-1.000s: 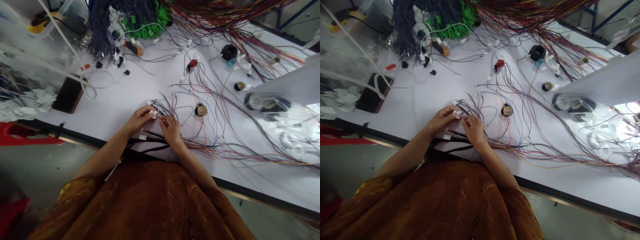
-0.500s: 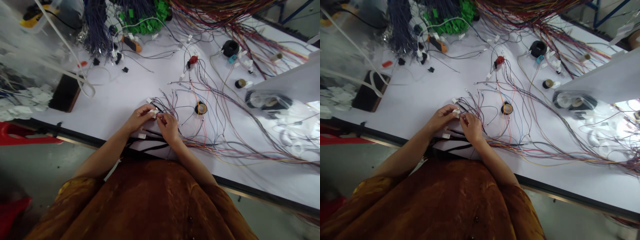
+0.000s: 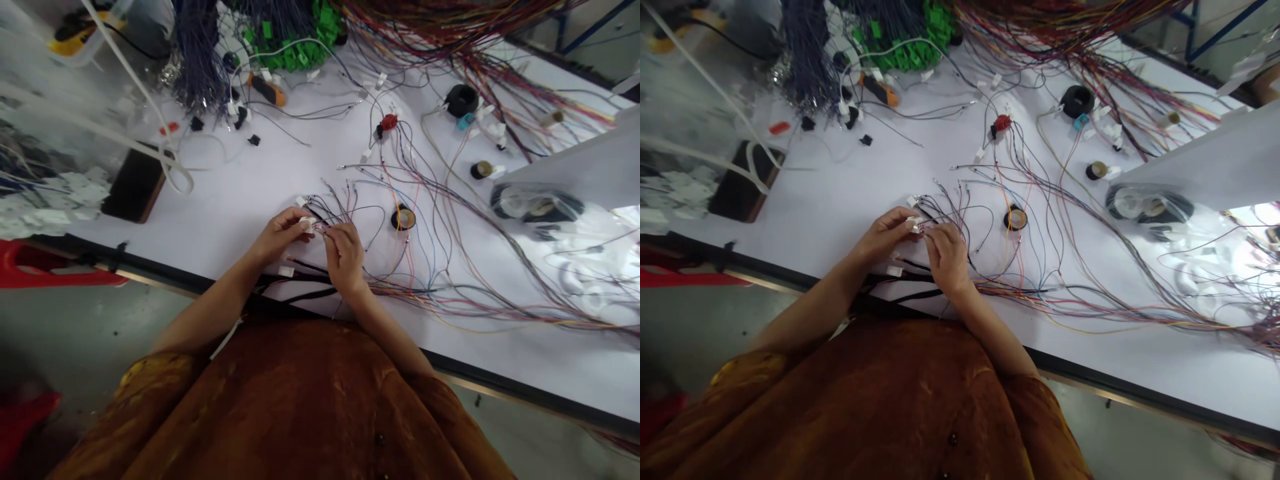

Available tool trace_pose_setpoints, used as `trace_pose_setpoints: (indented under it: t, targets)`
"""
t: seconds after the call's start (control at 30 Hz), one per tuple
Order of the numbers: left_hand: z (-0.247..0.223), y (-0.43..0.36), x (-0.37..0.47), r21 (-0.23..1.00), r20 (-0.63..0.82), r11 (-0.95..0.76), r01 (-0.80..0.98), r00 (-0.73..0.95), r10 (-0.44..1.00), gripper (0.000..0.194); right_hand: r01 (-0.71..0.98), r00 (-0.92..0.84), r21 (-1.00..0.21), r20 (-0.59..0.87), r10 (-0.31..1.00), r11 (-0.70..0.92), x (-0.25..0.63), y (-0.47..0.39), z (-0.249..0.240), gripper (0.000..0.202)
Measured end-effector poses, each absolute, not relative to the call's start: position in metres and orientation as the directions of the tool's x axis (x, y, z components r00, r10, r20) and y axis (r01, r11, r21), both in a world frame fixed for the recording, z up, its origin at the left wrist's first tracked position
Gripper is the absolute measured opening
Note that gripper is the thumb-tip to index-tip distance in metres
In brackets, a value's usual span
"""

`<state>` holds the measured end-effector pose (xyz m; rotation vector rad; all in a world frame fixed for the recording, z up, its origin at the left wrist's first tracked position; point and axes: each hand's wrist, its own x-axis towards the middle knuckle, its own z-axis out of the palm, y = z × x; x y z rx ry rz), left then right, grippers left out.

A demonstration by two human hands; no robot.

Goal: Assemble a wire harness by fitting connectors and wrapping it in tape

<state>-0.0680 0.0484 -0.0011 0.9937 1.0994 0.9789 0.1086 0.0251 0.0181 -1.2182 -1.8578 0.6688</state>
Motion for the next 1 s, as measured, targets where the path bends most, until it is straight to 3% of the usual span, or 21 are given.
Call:
trace_pose_setpoints:
  t: [0.1, 0.3, 0.73, 1.0]
  targets:
    - [-0.007, 0.05, -0.068, 0.964, -0.225, 0.237, -0.117, 0.109, 0.968, 0.036, 0.481, -0.284, -0.769, 0.318, 0.905, 0.421, 0.11, 0.018, 0.032, 0.031]
    - [-0.006, 0.051, -0.069, 0.955, -0.253, 0.264, -0.138, 0.089, 0.963, 0.036, 0.629, -0.241, -0.746, 0.081, 0.967, 0.219, 0.111, 0.021, 0.03, 0.016]
    - [-0.003, 0.049, -0.07, 0.944, -0.271, 0.289, -0.158, 0.124, 0.955, 0.032, 0.649, -0.177, -0.739, 0.082, 0.981, 0.179, 0.11, 0.023, 0.025, 0.016]
    - [-0.005, 0.049, -0.072, 0.953, -0.25, 0.269, -0.137, 0.139, 0.958, 0.032, 0.667, -0.229, -0.715, 0.069, 0.971, 0.208, 0.11, 0.024, 0.023, 0.015]
